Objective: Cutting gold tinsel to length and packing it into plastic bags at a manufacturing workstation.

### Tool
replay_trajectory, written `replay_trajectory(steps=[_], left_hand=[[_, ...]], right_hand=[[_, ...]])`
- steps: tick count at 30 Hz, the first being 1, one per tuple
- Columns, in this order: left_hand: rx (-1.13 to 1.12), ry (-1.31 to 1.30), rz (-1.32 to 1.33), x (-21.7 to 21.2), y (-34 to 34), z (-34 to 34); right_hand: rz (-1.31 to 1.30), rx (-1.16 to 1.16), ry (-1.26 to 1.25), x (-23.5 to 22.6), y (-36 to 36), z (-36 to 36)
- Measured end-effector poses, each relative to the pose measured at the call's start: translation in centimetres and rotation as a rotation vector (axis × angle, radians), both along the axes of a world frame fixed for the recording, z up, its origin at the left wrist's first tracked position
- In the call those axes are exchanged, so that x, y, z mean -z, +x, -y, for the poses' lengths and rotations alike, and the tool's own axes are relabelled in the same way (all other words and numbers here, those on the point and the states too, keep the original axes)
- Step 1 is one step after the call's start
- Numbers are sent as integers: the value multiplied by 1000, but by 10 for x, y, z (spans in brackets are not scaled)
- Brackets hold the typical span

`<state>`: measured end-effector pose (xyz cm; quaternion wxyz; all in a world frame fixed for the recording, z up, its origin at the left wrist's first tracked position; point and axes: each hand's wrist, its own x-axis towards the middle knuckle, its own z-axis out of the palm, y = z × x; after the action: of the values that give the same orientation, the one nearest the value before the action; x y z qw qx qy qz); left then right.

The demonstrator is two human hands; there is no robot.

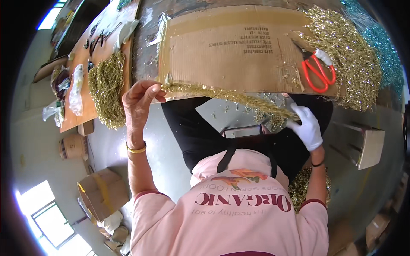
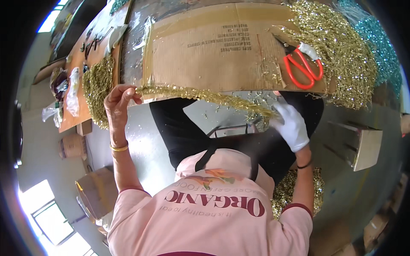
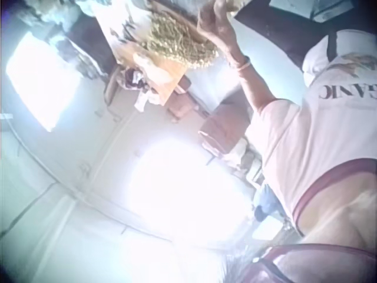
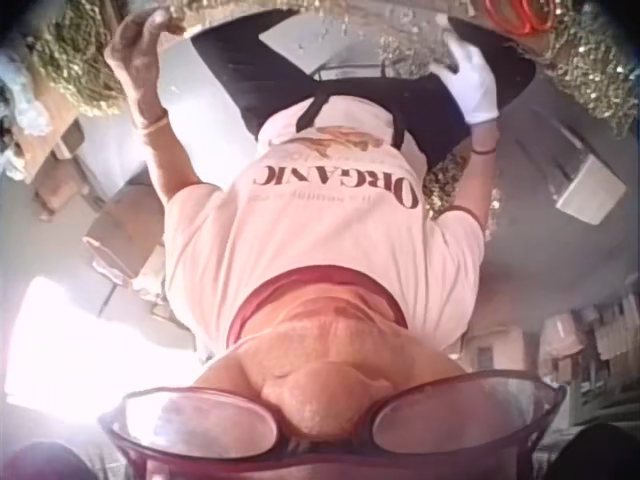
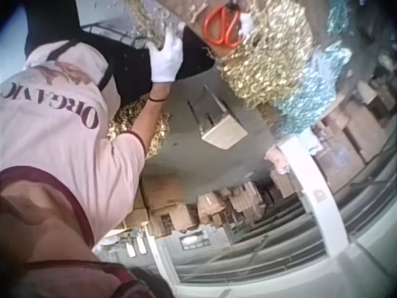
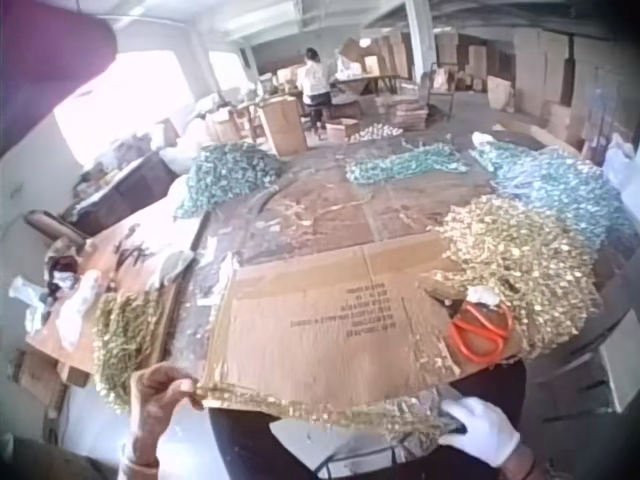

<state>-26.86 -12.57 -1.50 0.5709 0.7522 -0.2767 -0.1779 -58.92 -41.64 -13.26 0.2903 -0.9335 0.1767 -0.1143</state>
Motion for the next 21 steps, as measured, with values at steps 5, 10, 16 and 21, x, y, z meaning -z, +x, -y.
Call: replay_trajectory(steps=[5, 10, 16, 21], left_hand=[[127, 70, 135, -41, -32, 26], [337, 224, 401, -56, -50, 50], [389, 262, 684, -67, -50, 47], [296, 376, 565, -55, -32, 34]], right_hand=[[56, -57, 448, -66, 13, -4], [449, -317, 428, -75, 129, -78], [369, -202, 331, -60, 171, -147], [217, -293, 518, -55, 149, -105]])
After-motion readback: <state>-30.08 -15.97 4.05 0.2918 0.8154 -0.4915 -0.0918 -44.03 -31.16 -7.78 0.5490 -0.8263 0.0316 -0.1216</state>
